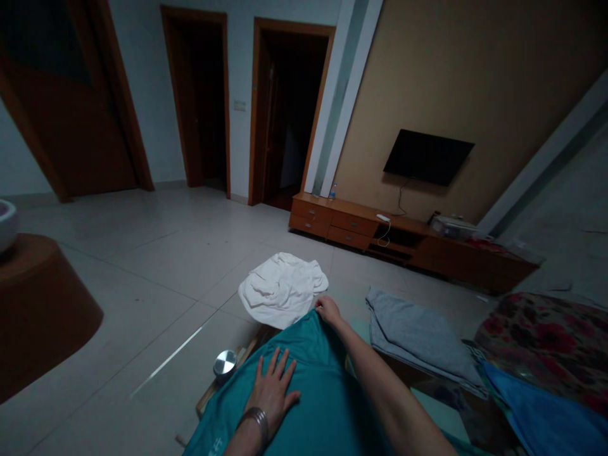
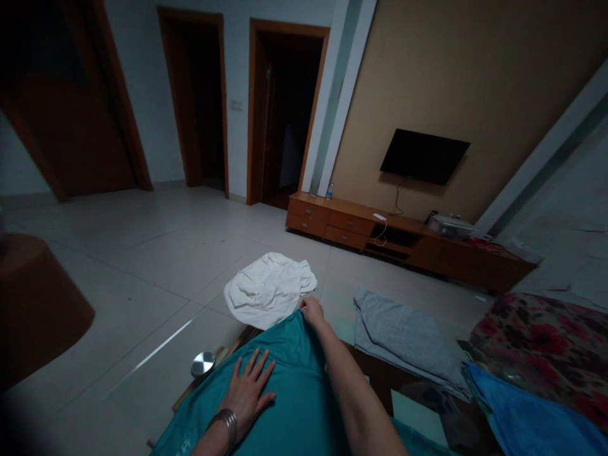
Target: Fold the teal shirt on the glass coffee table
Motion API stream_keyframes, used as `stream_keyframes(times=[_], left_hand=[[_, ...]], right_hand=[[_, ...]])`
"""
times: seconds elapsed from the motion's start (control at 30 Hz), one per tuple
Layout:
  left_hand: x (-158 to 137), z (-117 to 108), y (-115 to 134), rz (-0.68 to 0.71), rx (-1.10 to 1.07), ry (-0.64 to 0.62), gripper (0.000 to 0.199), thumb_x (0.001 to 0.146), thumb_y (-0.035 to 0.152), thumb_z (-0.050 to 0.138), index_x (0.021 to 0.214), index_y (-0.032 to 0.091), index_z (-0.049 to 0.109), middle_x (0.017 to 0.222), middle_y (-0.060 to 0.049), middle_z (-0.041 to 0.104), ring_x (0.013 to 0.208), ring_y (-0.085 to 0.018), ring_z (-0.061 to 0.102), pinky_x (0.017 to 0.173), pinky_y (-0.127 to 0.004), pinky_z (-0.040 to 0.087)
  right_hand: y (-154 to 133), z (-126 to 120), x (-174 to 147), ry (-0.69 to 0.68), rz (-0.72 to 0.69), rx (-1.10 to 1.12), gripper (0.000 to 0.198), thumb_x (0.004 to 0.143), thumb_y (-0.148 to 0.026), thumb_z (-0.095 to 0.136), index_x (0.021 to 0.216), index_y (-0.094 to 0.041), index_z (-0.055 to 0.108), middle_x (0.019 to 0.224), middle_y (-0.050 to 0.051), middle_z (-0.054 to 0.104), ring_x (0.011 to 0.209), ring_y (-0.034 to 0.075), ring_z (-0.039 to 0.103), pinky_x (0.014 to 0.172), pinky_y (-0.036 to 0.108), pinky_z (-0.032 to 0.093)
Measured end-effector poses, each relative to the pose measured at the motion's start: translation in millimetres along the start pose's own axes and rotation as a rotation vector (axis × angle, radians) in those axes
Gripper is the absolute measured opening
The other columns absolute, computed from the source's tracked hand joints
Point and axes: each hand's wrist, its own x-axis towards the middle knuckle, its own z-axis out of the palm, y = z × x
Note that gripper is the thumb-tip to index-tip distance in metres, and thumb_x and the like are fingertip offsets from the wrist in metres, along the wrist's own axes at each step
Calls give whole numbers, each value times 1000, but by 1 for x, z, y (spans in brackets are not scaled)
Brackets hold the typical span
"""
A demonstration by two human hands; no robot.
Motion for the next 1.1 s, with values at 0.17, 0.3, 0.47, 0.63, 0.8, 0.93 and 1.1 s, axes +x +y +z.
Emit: stream_keyframes(times=[0.17,0.3,0.47,0.63,0.8,0.93,1.1], left_hand=[[-2,-10,6,-40,3,-27,63,83,44,55,141,31,37,153,-4,16,142,-33,11,110,-64,10],[-1,-9,7,-104,29,8,65,82,43,56,142,31,35,153,-6,17,141,-33,12,110,-63,12],[2,6,2,-229,77,90,70,81,52,54,142,24,36,151,-13,22,141,-35,14,110,-61,13],[5,19,-3,-217,120,150,71,80,58,52,140,22,41,151,-14,24,140,-38,18,108,-62,15],[7,21,0,-247,199,156,70,81,56,52,140,22,41,151,-14,24,139,-37,19,109,-61,15],[7,18,2,-242,220,165,66,82,55,51,140,25,41,151,-12,25,139,-37,19,108,-61,16],[5,14,3,-215,206,159,60,85,51,48,140,30,39,152,-5,25,139,-37,20,107,-63,18]], right_hand=[[-3,9,4,3,70,25,21,65,-15,65,85,-18,68,95,4,65,90,18,55,75,23,38],[-1,8,7,12,156,57,9,66,-15,62,74,-17,65,79,2,64,75,14,54,63,21,34],[1,5,7,87,248,108,16,73,-16,54,87,-15,61,81,4,63,73,14,53,60,21,32],[-2,0,0,78,259,216,14,77,-23,56,88,-16,61,86,5,65,78,15,55,64,21,36],[0,-21,-11,-50,229,339,26,84,-35,53,71,-14,63,67,1,61,70,14,55,62,22,38],[-4,-42,-22,-161,230,434,26,80,-36,64,69,-12,62,64,-2,59,65,13,56,62,24,43],[-17,-59,-35,-171,151,623,34,89,-39,54,109,-13,58,107,4,60,91,20,60,77,36,53]])
